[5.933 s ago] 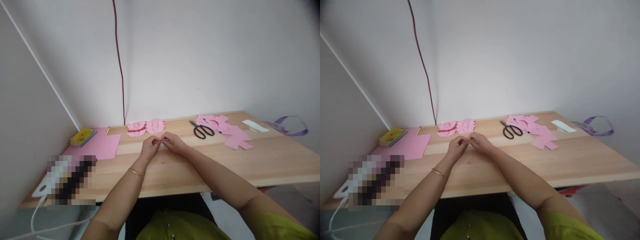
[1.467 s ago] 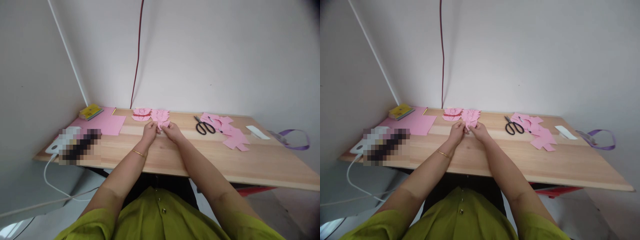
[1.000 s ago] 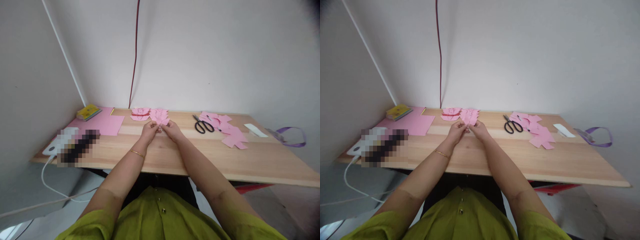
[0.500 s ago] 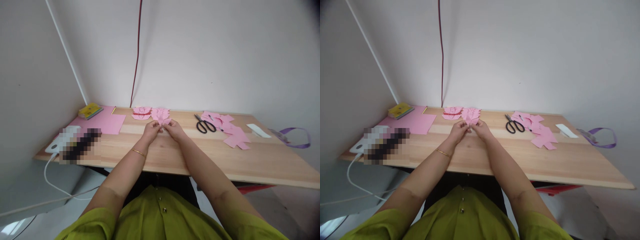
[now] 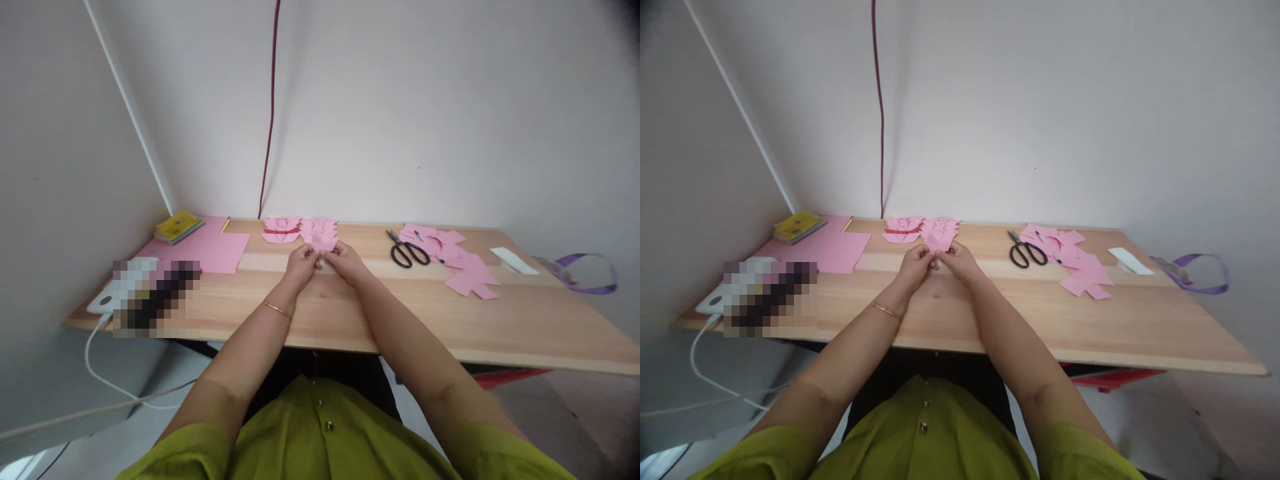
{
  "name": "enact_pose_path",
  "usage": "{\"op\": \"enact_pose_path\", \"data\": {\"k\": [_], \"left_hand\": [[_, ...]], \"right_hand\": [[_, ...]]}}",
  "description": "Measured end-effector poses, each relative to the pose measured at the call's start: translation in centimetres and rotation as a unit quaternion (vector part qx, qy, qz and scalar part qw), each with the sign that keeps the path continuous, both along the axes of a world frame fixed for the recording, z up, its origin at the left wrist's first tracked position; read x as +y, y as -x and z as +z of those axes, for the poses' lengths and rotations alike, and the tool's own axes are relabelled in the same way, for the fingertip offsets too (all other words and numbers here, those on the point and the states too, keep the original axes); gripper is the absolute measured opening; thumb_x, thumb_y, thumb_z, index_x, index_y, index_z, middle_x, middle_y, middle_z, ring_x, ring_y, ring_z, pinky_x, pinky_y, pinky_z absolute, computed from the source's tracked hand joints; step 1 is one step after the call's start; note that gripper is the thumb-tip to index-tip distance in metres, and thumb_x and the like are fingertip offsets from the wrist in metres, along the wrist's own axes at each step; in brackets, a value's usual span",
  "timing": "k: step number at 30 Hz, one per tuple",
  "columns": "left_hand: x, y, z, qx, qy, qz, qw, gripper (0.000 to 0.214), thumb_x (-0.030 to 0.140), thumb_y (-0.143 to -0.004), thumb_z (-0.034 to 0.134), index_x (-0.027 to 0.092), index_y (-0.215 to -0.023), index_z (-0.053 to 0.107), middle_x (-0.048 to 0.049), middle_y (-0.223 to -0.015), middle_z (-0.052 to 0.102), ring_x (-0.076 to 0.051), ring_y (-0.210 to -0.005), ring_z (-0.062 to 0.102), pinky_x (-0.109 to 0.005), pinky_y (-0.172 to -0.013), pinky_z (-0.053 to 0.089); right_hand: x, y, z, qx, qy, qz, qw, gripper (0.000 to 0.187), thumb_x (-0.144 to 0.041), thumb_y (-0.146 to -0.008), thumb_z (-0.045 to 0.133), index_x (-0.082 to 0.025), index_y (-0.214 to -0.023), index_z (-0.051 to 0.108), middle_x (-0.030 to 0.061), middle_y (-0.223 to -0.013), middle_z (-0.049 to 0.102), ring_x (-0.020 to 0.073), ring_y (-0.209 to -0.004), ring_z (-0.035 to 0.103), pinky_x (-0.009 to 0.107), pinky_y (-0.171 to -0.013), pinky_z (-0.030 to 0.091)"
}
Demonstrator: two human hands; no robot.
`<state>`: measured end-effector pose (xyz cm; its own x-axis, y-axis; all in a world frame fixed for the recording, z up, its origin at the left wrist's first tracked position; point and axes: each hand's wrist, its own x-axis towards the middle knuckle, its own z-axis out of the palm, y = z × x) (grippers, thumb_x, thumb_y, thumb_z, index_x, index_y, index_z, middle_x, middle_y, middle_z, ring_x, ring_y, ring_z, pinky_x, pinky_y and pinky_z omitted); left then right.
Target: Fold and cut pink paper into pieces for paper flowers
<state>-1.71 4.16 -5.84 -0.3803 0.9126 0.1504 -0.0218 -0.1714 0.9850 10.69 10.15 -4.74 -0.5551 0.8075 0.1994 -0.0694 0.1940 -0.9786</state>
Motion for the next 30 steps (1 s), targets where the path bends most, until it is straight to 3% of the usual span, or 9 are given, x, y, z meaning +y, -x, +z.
{"op": "enact_pose_path", "data": {"k": [9, 25, 30], "left_hand": [[0.22, 0.17, -0.26, -0.005, 0.0, 0.011, 1.0, 0.021, 0.027, -0.071, 0.064, 0.018, -0.063, 0.047, 0.006, -0.045, 0.049, -0.009, -0.043, 0.051, -0.021, -0.049, 0.039], [-0.05, -0.07, 0.32, -0.019, 0.01, 0.012, 1.0, 0.022, 0.03, -0.072, 0.064, 0.018, -0.064, 0.047, 0.0067, -0.046, 0.047, -0.008, -0.043, 0.051, -0.021, -0.05, 0.041], [-0.22, -0.18, 0.42, -0.002, 0.01, -0.003, 1.0, 0.026, 0.035, -0.072, 0.066, 0.018, -0.063, 0.048, 0.006, -0.047, 0.048, -0.008, -0.043, 0.05, -0.021, -0.049, 0.041]], "right_hand": [[0.12, 0.06, 0.12, -0.012, -0.007, -0.013, 1.0, 0.024, -0.034, -0.069, 0.062, -0.014, -0.083, 0.061, -0.0016, -0.067, 0.057, 0.0108, -0.06, 0.047, 0.024, -0.061, 0.037], [0.49, 0.09, -0.42, -0.047, -0.028, -0.028, 0.998, 0.031, -0.047, -0.077, 0.054, -0.016, -0.08, 0.06, -0.0006, -0.067, 0.06, 0.0121, -0.062, 0.051, 0.025, -0.063, 0.04], [-0.22, 0.2, 0.26, -0.007, -0.015, -0.044, 0.999, 0.029, -0.04, -0.069, 0.065, -0.016, -0.085, 0.06, 0.0014, -0.076, 0.064, 0.013, -0.067, 0.054, 0.026, -0.065, 0.042]]}}
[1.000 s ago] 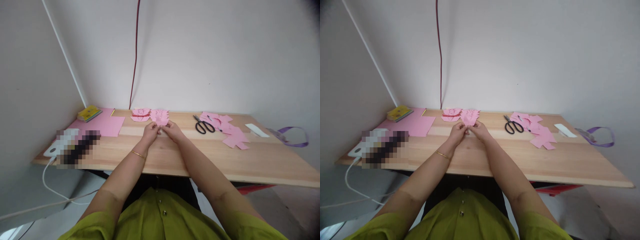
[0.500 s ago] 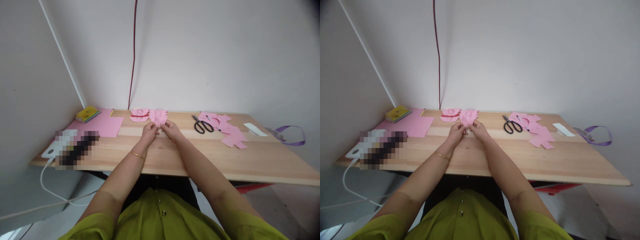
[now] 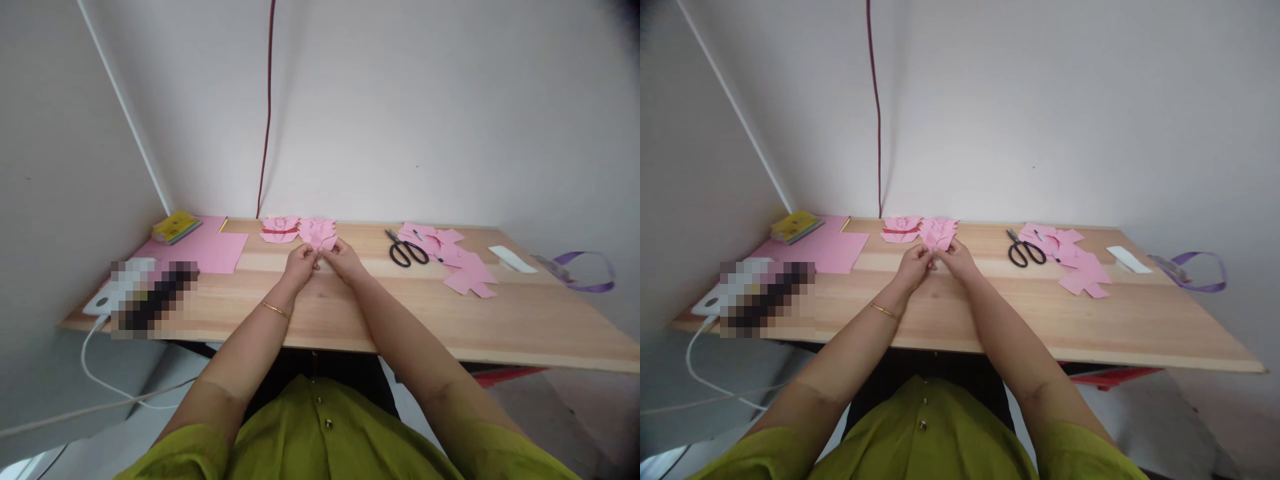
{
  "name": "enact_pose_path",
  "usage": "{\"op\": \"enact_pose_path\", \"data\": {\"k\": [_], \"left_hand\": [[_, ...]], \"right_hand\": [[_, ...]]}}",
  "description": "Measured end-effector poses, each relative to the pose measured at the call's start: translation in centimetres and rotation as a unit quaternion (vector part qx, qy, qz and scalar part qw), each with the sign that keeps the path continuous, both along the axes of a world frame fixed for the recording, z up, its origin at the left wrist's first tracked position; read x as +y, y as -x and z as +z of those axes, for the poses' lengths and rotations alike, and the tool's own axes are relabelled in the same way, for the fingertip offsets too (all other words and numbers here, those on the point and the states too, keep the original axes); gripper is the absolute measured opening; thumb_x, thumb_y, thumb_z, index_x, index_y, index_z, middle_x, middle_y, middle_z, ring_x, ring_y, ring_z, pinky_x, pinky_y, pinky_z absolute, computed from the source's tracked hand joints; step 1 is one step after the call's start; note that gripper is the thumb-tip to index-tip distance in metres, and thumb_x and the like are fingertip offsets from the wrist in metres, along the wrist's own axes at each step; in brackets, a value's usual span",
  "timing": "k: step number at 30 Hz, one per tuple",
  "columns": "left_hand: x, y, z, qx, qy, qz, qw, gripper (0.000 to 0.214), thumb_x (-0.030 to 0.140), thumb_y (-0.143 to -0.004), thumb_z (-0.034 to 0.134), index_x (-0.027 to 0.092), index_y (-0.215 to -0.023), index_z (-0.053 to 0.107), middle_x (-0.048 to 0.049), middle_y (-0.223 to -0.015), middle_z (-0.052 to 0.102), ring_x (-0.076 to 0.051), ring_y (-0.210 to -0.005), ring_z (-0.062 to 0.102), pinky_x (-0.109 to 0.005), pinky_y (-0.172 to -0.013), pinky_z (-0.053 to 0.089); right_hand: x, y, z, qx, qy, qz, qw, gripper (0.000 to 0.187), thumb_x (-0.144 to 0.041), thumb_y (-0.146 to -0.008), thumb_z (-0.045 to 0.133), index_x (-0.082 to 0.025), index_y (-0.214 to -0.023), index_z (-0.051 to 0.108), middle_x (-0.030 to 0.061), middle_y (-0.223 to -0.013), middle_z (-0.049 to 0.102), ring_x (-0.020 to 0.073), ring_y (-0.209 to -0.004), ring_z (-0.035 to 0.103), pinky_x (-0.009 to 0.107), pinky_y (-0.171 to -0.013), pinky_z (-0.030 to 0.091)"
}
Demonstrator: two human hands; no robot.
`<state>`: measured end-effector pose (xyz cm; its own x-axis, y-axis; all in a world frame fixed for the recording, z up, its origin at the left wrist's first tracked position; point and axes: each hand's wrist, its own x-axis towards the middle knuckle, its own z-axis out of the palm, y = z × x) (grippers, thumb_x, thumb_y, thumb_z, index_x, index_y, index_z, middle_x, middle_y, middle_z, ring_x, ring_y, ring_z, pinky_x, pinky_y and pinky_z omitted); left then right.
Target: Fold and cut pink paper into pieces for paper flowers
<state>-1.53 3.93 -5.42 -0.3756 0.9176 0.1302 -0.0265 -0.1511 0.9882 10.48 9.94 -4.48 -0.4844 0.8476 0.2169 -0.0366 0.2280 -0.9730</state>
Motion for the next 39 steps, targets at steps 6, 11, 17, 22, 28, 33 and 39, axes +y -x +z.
{"op": "enact_pose_path", "data": {"k": [6, 11, 17, 22, 28, 33, 39], "left_hand": [[-0.1, 0.1, 0.0, 0.049, -0.001, -0.023, 0.999, 0.027, 0.039, -0.074, 0.064, 0.018, -0.065, 0.051, 0.0054, -0.05, 0.05, -0.008, -0.045, 0.05, -0.022, -0.051, 0.043], [-0.2, 0.3, 0.0, 0.07, 0.001, -0.044, 0.997, 0.022, 0.034, -0.076, 0.061, 0.017, -0.064, 0.053, 0.004, -0.049, 0.051, -0.009, -0.046, 0.051, -0.022, -0.052, 0.041], [-0.3, 0.3, 0.3, 0.044, 0.009, -0.048, 0.998, 0.024, 0.034, -0.073, 0.063, 0.017, -0.061, 0.05, 0.0041, -0.05, 0.05, -0.008, -0.043, 0.046, -0.022, -0.048, 0.039], [-0.4, 0.1, 0.5, 0.021, 0.012, -0.05, 0.998, 0.026, 0.036, -0.07, 0.066, 0.017, -0.06, 0.05, 0.0035, -0.052, 0.052, -0.007, -0.044, 0.046, -0.022, -0.049, 0.041], [-0.3, 0.0, 0.5, -0.013, -0.002, -0.038, 0.999, 0.027, 0.036, -0.069, 0.066, 0.017, -0.061, 0.049, 0.0048, -0.051, 0.05, -0.007, -0.044, 0.045, -0.023, -0.051, 0.043], [0.0, 0.2, 0.2, -0.016, -0.004, -0.027, 1.0, 0.024, 0.033, -0.068, 0.068, 0.017, -0.064, 0.051, 0.0059, -0.05, 0.048, -0.007, -0.047, 0.049, -0.022, -0.052, 0.043], [0.2, 0.3, 0.1, -0.044, -0.019, -0.008, 0.999, 0.02, 0.031, -0.07, 0.066, 0.017, -0.069, 0.052, 0.0065, -0.048, 0.047, -0.007, -0.046, 0.049, -0.022, -0.054, 0.044]], "right_hand": [[0.0, -0.2, -0.2, 0.004, 0.02, -0.014, 1.0, 0.027, -0.04, -0.067, 0.066, -0.015, -0.076, 0.061, 0.0025, -0.072, 0.064, 0.0142, -0.066, 0.055, 0.028, -0.065, 0.043], [-0.1, -0.3, 0.0, 0.009, 0.012, -0.008, 1.0, 0.026, -0.041, -0.068, 0.066, -0.016, -0.071, 0.058, 0.0013, -0.069, 0.063, 0.0142, -0.065, 0.055, 0.027, -0.065, 0.043], [-0.3, -0.2, 0.1, 0.008, 0.026, -0.016, 1.0, 0.028, -0.042, -0.068, 0.065, -0.015, -0.073, 0.06, 0.0015, -0.07, 0.063, 0.0135, -0.065, 0.053, 0.026, -0.064, 0.042], [0.0, -0.2, 0.0, -0.019, 0.034, -0.05, 0.998, 0.037, -0.053, -0.074, 0.058, -0.016, -0.067, 0.055, -0.0014, -0.058, 0.053, 0.0114, -0.057, 0.047, 0.025, -0.057, 0.038], [-0.2, -0.2, 0.4, 0.025, 0.027, 0.0, 0.999, 0.032, -0.048, -0.07, 0.064, -0.018, -0.081, 0.057, -0.0011, -0.066, 0.059, 0.0125, -0.062, 0.052, 0.025, -0.062, 0.041], [0.0, -0.1, -0.2, 0.023, 0.016, 0.015, 0.999, 0.03, -0.044, -0.069, 0.064, -0.016, -0.079, 0.062, 0.0018, -0.074, 0.064, 0.0152, -0.07, 0.056, 0.028, -0.069, 0.044], [0.6, 0.2, -1.0, -0.007, -0.02, 0.0, 1.0, 0.03, -0.043, -0.071, 0.062, -0.015, -0.083, 0.063, 0.0029, -0.08, 0.066, 0.0157, -0.074, 0.056, 0.027, -0.071, 0.044]]}}
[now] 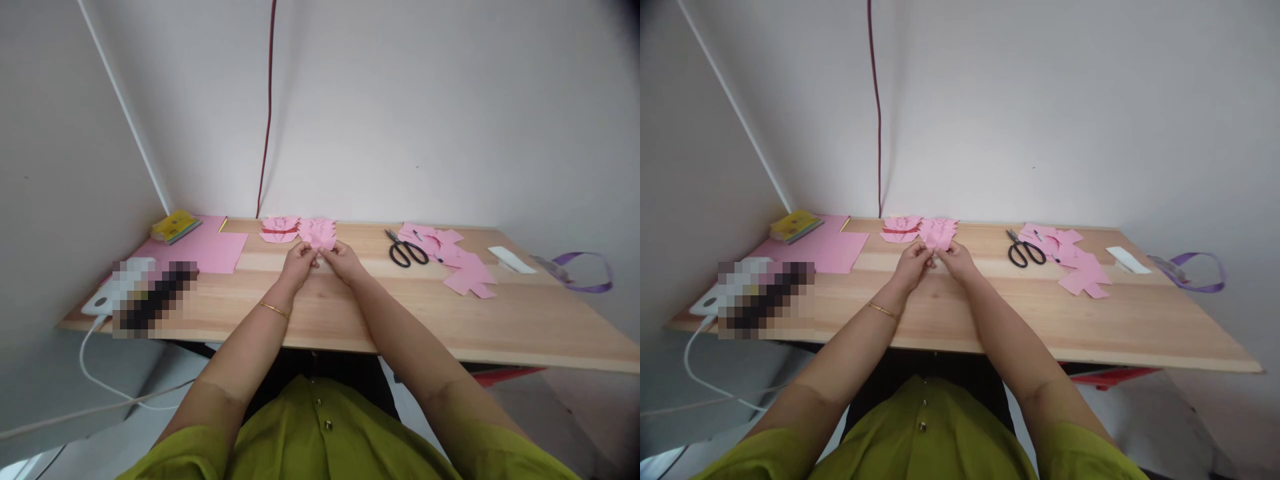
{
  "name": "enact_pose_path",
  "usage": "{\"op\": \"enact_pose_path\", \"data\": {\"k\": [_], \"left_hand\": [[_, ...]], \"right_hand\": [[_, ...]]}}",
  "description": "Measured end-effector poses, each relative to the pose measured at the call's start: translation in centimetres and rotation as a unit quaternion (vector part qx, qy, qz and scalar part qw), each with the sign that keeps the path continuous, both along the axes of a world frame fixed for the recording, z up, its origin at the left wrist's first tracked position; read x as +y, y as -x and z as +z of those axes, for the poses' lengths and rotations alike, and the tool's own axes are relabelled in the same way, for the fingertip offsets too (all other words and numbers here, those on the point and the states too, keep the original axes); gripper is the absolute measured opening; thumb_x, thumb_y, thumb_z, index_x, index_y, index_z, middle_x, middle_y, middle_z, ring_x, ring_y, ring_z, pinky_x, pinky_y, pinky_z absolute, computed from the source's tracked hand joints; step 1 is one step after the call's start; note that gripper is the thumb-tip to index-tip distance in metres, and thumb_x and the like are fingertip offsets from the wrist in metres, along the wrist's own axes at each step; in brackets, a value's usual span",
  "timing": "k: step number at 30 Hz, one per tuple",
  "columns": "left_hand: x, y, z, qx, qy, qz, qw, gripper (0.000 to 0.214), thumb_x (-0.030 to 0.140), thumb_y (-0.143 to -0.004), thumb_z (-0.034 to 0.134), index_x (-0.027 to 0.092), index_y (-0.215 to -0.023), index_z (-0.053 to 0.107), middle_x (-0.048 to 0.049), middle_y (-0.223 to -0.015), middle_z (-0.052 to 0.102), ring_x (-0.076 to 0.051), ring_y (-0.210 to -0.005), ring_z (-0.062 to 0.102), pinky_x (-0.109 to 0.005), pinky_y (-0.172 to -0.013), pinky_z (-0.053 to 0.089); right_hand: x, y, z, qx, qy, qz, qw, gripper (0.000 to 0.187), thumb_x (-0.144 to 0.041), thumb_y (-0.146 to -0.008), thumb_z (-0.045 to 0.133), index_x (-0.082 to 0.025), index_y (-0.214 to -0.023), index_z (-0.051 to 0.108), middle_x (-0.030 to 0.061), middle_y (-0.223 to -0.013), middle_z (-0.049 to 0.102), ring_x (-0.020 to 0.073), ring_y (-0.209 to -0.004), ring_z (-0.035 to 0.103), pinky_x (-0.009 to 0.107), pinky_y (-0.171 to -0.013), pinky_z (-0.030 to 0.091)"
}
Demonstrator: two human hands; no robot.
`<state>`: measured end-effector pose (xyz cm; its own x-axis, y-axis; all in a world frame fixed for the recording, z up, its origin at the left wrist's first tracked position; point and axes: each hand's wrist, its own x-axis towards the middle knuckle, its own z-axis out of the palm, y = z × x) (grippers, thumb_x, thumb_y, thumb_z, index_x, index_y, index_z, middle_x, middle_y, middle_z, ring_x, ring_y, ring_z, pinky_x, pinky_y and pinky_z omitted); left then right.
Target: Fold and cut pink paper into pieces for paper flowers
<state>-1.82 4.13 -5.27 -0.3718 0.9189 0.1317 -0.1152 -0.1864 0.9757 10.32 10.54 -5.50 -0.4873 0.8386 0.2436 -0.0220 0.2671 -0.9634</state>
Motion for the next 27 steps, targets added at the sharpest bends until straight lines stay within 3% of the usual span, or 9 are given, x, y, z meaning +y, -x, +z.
{"op": "enact_pose_path", "data": {"k": [16, 27], "left_hand": [[-0.02, 0.17, -0.28, -0.019, -0.004, 0.004, 1.0, 0.027, 0.04, -0.078, 0.059, 0.017, -0.066, 0.05, 0.0044, -0.047, 0.05, -0.009, -0.045, 0.05, -0.022, -0.053, 0.042], [-0.02, 0.12, -0.19, -0.015, -0.008, 0.006, 1.0, 0.02, 0.031, -0.073, 0.065, 0.017, -0.066, 0.052, 0.0054, -0.047, 0.048, -0.008, -0.046, 0.049, -0.021, -0.053, 0.04]], "right_hand": [[-0.62, -0.13, 0.72, 0.013, -0.002, 0.037, 0.999, 0.027, -0.04, -0.074, 0.06, -0.015, -0.082, 0.063, 0.0027, -0.077, 0.065, 0.0157, -0.072, 0.057, 0.029, -0.073, 0.045], [-0.11, -0.02, -0.06, 0.003, 0.0, 0.046, 0.999, 0.026, -0.041, -0.074, 0.061, -0.016, -0.081, 0.062, 0.0029, -0.078, 0.065, 0.0159, -0.074, 0.057, 0.028, -0.071, 0.044]]}}
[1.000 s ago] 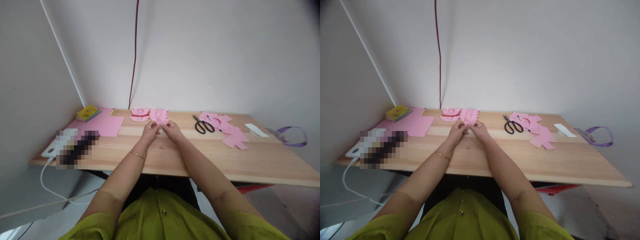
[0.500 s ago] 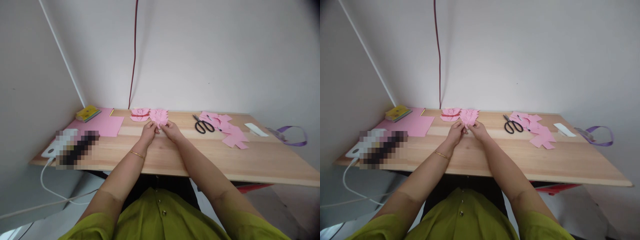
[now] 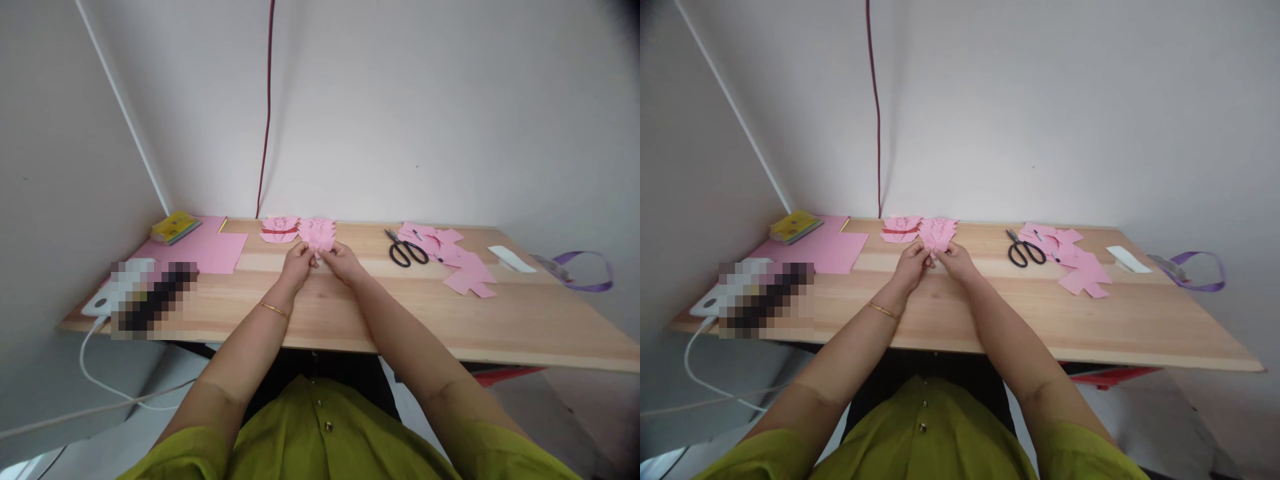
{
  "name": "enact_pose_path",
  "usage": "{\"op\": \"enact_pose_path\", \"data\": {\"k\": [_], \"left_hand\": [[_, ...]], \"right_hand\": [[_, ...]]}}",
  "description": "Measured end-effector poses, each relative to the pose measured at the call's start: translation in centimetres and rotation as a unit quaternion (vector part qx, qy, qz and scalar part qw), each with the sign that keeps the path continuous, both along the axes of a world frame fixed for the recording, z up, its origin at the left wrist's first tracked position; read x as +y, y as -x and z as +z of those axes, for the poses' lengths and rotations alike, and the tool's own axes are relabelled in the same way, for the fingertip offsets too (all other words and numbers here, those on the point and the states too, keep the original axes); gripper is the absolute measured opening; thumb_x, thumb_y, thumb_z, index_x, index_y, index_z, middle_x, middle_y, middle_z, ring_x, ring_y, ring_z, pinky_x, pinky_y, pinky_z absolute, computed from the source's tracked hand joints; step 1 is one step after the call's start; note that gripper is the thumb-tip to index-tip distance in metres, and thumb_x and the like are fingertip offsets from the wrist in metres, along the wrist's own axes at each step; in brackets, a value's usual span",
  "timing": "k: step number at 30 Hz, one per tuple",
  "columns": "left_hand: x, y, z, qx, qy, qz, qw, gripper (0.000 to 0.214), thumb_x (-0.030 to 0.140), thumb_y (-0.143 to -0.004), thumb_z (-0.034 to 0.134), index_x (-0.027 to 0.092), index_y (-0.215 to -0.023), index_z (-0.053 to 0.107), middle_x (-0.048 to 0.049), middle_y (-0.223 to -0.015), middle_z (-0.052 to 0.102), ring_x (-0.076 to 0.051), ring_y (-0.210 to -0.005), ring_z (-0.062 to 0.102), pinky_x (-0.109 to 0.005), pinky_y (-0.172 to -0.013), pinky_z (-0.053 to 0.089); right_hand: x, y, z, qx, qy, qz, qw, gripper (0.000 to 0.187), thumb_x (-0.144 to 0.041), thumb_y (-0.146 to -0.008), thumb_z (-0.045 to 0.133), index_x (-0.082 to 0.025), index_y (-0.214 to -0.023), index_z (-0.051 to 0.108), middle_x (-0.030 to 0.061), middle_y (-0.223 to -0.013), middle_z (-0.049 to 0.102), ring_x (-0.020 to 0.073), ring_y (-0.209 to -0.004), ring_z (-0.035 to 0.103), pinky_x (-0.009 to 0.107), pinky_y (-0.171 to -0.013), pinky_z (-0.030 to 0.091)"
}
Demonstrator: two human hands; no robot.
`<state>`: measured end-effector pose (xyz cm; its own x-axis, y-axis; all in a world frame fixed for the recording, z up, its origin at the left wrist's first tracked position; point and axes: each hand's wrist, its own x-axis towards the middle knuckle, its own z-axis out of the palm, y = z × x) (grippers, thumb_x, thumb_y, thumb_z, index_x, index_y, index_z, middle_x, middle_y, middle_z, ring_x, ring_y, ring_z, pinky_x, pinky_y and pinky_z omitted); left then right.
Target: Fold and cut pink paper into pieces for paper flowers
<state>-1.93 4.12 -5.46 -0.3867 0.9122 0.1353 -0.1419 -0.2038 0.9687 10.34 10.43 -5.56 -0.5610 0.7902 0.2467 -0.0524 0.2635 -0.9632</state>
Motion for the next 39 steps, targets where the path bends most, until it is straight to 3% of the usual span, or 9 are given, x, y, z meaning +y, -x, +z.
{"op": "enact_pose_path", "data": {"k": [7, 10, 15, 21, 31, 36, 39], "left_hand": [[-0.06, -0.09, 0.23, -0.032, 0.0, -0.017, 0.999, 0.028, 0.041, -0.076, 0.06, 0.017, -0.065, 0.051, 0.0047, -0.047, 0.048, -0.009, -0.045, 0.049, -0.023, -0.054, 0.043], [-0.18, -0.21, 0.15, 0.03, 0.012, -0.037, 0.999, 0.024, 0.036, -0.07, 0.067, 0.017, -0.066, 0.053, 0.0051, -0.05, 0.049, -0.009, -0.047, 0.049, -0.023, -0.054, 0.043], [-0.39, -0.08, 0.13, 0.091, 0.018, -0.038, 0.995, 0.021, 0.032, -0.069, 0.066, 0.017, -0.063, 0.053, 0.0051, -0.053, 0.05, -0.008, -0.048, 0.049, -0.023, -0.054, 0.042], [-0.6, 0.07, 0.53, 0.083, 0.009, -0.076, 0.994, 0.021, 0.032, -0.069, 0.068, 0.016, -0.065, 0.054, 0.004, -0.055, 0.053, -0.008, -0.05, 0.05, -0.022, -0.054, 0.041], [-0.27, -0.44, 0.38, 0.005, 0.005, -0.011, 1.0, 0.024, 0.028, -0.068, 0.067, 0.017, -0.062, 0.045, 0.006, -0.053, 0.048, -0.006, -0.047, 0.045, -0.023, -0.053, 0.044], [-0.39, -0.43, 0.62, 0.015, 0.012, -0.033, 0.999, 0.025, 0.029, -0.068, 0.068, 0.016, -0.062, 0.047, 0.0053, -0.053, 0.051, -0.006, -0.047, 0.047, -0.022, -0.053, 0.045], [-0.5, -0.32, 0.86, -0.033, 0.009, -0.063, 0.997, 0.023, 0.028, -0.066, 0.071, 0.015, -0.067, 0.053, 0.0026, -0.06, 0.058, -0.006, -0.048, 0.049, -0.024, -0.055, 0.048]], "right_hand": [[-0.14, -0.2, 0.57, 0.028, 0.049, -0.022, 0.998, 0.031, -0.046, -0.07, 0.065, -0.016, -0.077, 0.06, -0.002, -0.064, 0.055, 0.0116, -0.061, 0.046, 0.025, -0.06, 0.037], [-0.02, -0.31, 0.54, 0.026, 0.058, -0.045, 0.997, 0.032, -0.047, -0.069, 0.066, -0.016, -0.073, 0.057, -0.0044, -0.058, 0.047, 0.0097, -0.056, 0.039, 0.024, -0.056, 0.032], [-0.07, -0.46, 0.6, 0.026, 0.05, -0.027, 0.998, 0.032, -0.047, -0.069, 0.066, -0.017, -0.068, 0.054, -0.0045, -0.058, 0.045, 0.0095, -0.056, 0.038, 0.024, -0.056, 0.03], [0.24, -0.5, 0.31, 0.058, 0.074, 0.023, 0.995, 0.035, -0.047, -0.07, 0.066, -0.018, -0.062, 0.049, -0.0047, -0.057, 0.043, 0.0096, -0.056, 0.039, 0.025, -0.058, 0.03], [0.33, -0.27, 0.7, 0.117, 0.114, -0.003, 0.987, 0.029, -0.045, -0.073, 0.066, -0.02, -0.078, 0.054, -0.0061, -0.057, 0.043, 0.0093, -0.055, 0.037, 0.025, -0.059, 0.031], [0.36, -0.28, 0.37, 0.092, 0.089, 0.0, 0.992, 0.028, -0.042, -0.068, 0.071, -0.018, -0.073, 0.057, -0.0054, -0.059, 0.044, 0.0087, -0.056, 0.037, 0.024, -0.057, 0.029], [0.52, -0.32, 0.25, 0.095, 0.101, -0.005, 0.99, 0.029, -0.042, -0.066, 0.071, -0.017, -0.072, 0.058, -0.005, -0.059, 0.044, 0.0087, -0.057, 0.037, 0.025, -0.058, 0.031]]}}
